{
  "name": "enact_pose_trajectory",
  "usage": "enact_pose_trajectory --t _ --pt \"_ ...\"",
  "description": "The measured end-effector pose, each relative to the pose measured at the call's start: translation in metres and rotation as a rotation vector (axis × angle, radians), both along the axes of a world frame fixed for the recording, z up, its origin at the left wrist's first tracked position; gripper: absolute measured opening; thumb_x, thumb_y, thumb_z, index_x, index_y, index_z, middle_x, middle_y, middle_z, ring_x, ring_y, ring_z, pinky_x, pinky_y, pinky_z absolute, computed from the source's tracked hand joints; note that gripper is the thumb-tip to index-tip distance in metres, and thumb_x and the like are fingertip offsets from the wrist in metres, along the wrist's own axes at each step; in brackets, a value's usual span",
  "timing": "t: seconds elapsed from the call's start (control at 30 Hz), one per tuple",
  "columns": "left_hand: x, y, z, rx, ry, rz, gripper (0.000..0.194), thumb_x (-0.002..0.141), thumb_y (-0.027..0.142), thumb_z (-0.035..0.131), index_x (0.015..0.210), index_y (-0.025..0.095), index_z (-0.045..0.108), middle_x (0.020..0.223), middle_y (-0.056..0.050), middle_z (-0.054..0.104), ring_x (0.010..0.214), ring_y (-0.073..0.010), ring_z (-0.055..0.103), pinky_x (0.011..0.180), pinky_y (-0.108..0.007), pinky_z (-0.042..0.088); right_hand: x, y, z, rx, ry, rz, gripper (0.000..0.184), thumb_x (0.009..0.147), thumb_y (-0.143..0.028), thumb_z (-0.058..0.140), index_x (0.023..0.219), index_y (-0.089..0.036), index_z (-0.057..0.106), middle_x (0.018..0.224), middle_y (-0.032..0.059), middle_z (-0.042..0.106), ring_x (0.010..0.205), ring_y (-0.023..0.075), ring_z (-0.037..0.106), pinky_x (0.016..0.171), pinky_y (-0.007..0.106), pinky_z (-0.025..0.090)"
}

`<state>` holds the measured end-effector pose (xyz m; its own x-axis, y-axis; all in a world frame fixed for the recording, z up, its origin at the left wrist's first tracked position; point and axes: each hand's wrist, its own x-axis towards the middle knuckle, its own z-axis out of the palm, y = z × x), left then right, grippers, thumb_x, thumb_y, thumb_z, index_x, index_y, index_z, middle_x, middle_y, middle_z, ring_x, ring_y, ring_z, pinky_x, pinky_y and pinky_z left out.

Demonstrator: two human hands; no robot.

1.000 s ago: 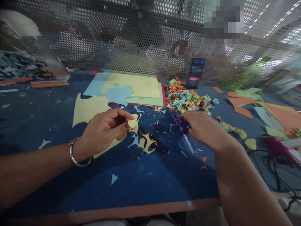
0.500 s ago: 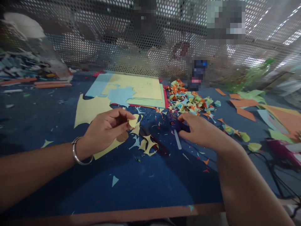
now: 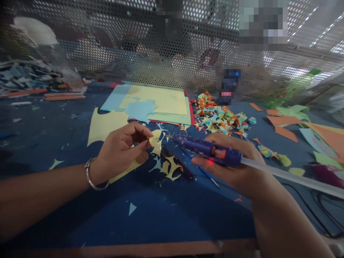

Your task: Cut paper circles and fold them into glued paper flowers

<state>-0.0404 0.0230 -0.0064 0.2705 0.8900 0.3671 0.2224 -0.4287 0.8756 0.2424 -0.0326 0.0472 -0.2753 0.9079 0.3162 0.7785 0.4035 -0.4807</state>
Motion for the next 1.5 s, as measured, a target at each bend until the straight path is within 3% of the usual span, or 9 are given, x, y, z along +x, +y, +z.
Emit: enact_pose_trajectory --t 0.4,0.63,1.1,1.5 --pt "0.003 -0.009 0.005 0.068 0.036 -0.017 0.006 0.086 0.016 0.064 0.091 0.018 0.065 0.080 -0.001 0.068 0.073 -0.0113 0.066 0.057 -0.019 0.054 -0.013 0.001 0.002 0.017 -0.025 0.182 0.026 0.083 -0.045 0.076 0.076 -0.025 0.061 0.065 -0.0065 0.061 0.053 0.0085 0.056 0.049 0.021 0.040" --pt "0.002 -0.010 0.007 0.118 0.054 -0.074 0.008 0.086 0.011 0.063 0.089 0.018 0.066 0.079 0.000 0.067 0.069 -0.0073 0.063 0.054 -0.013 0.052 -0.016 -0.002 0.005 -0.008 -0.064 0.202 0.028 0.085 -0.045 0.074 0.074 -0.024 0.059 0.063 -0.0059 0.058 0.050 0.0092 0.053 0.047 0.022 0.038" --pt "0.002 -0.011 0.009 0.113 0.086 -0.102 0.006 0.088 0.015 0.062 0.089 0.020 0.065 0.080 -0.001 0.069 0.068 -0.0098 0.064 0.064 -0.022 0.056 -0.015 -0.003 0.005 -0.011 -0.101 0.208 0.033 0.085 -0.047 0.072 0.071 -0.022 0.055 0.060 -0.0051 0.053 0.048 0.0106 0.048 0.045 0.024 0.034" --pt "0.002 -0.012 0.011 0.107 0.065 -0.117 0.007 0.087 0.012 0.062 0.088 0.018 0.065 0.078 0.000 0.068 0.068 -0.0087 0.064 0.064 -0.020 0.055 -0.016 -0.004 0.006 -0.001 -0.162 0.226 0.035 0.088 -0.046 0.070 0.071 -0.022 0.052 0.059 -0.0058 0.051 0.049 0.0099 0.047 0.048 0.024 0.032"
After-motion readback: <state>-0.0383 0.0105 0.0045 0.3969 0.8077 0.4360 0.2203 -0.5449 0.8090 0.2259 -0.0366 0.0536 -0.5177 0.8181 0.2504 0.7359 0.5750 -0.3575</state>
